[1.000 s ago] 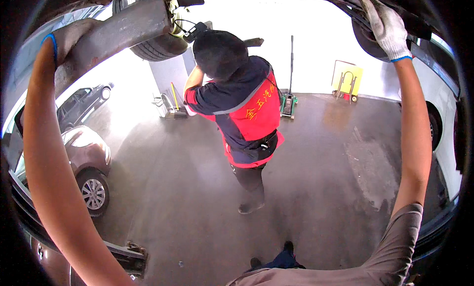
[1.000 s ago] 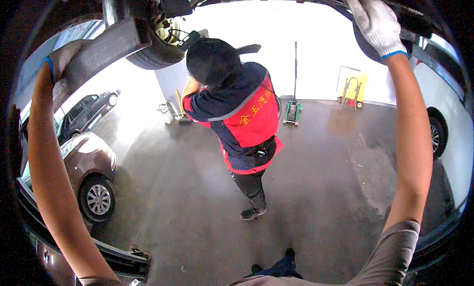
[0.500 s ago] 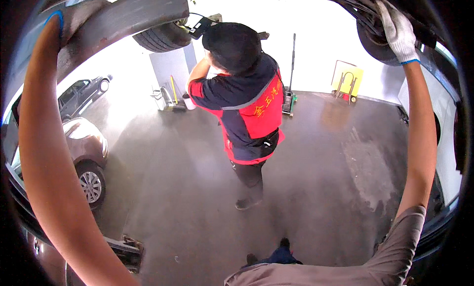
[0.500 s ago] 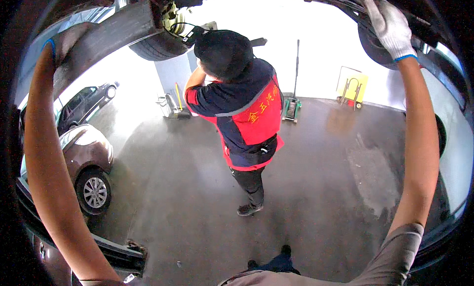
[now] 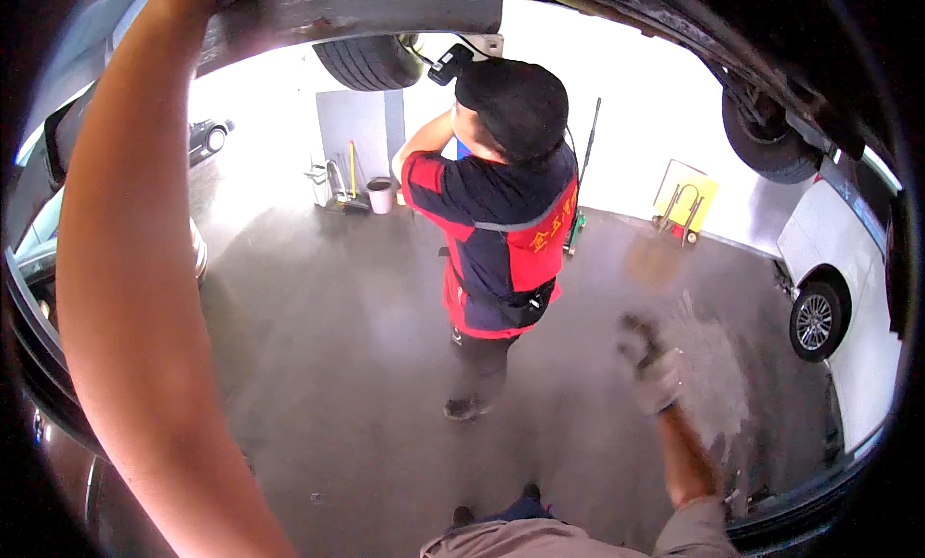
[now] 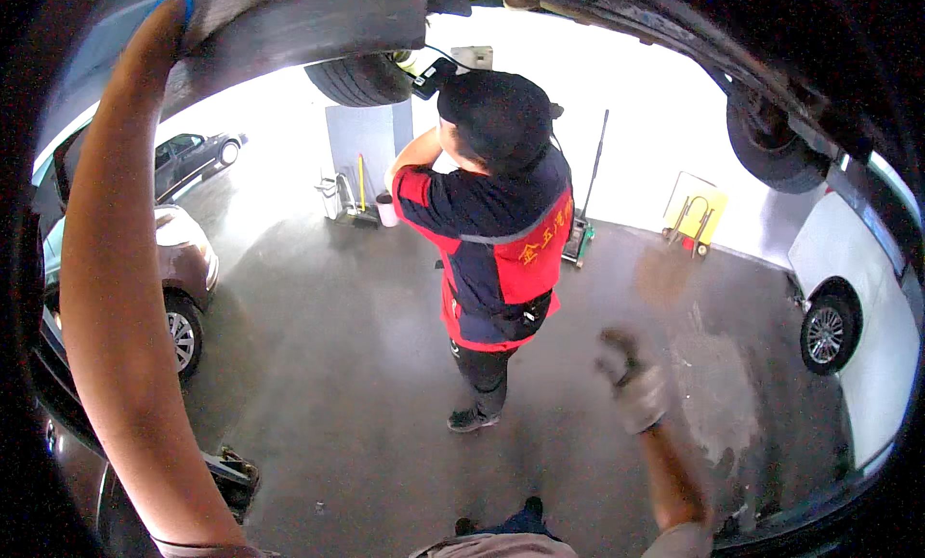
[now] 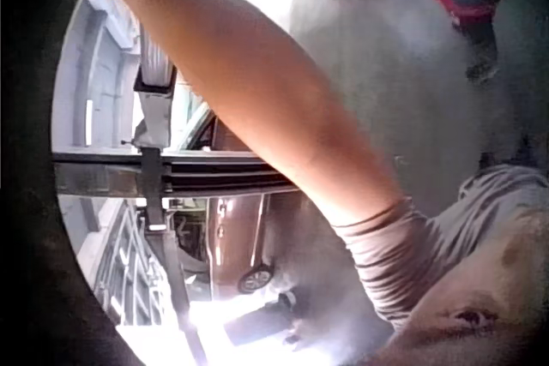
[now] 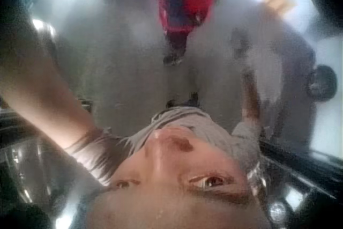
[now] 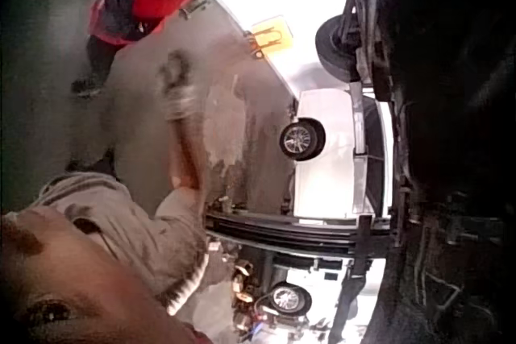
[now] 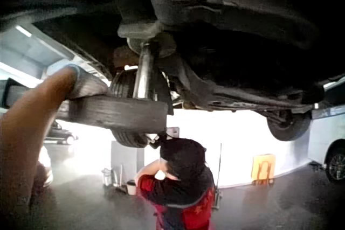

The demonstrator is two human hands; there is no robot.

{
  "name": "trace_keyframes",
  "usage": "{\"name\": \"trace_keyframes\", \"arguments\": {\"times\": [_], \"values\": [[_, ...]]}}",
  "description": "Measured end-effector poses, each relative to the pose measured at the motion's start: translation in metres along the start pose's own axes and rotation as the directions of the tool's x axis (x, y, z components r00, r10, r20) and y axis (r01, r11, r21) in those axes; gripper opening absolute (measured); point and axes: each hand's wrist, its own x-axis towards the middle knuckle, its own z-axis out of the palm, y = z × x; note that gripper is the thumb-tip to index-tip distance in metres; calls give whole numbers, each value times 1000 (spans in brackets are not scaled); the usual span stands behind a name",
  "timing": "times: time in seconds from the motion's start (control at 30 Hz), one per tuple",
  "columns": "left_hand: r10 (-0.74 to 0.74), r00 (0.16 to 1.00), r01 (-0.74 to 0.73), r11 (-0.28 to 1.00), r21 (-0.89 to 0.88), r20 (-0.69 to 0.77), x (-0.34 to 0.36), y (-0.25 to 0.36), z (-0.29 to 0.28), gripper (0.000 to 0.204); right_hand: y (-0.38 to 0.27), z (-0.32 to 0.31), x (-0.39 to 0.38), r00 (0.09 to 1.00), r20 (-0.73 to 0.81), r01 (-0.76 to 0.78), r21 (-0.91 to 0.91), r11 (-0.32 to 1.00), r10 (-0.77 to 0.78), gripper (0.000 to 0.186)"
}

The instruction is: The person shines a light on the wheel assembly beneath a raised vehicle and takes off gloves.

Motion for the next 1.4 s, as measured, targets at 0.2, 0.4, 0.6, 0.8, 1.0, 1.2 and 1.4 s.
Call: {"name": "trace_keyframes", "arguments": {"times": [0.2,0.4,0.6,0.8,1.0,1.2,1.4], "values": [[3,999,1,997,-80,52,25,4,5,34,350,4,-241,846,-298,-524,-613,591,441,22],[1,996,6,997,-81,95,27,-5,0,34,379,-30,-384,294,-309,-760,-650,25,904,36],[27,993,-17,996,-86,116,46,-26,11,34,360,-29,-356,319,-169,-770,-621,151,933,45],[46,994,-40,997,-68,96,84,-52,-10,34,289,37,-239,484,-183,-681,-693,236,856,46],[19,992,-15,999,-35,124,76,-60,-18,34,278,73,-221,554,-134,-604,-744,285,822,48],[15,988,-15,1000,-2,151,58,-40,-21,34,266,74,-226,503,-78,-529,-816,235,861,42],[5,988,-4,1000,-10,157,41,-37,-16,34,346,66,-275,352,-186,-613,-786,76,917,31]]}}
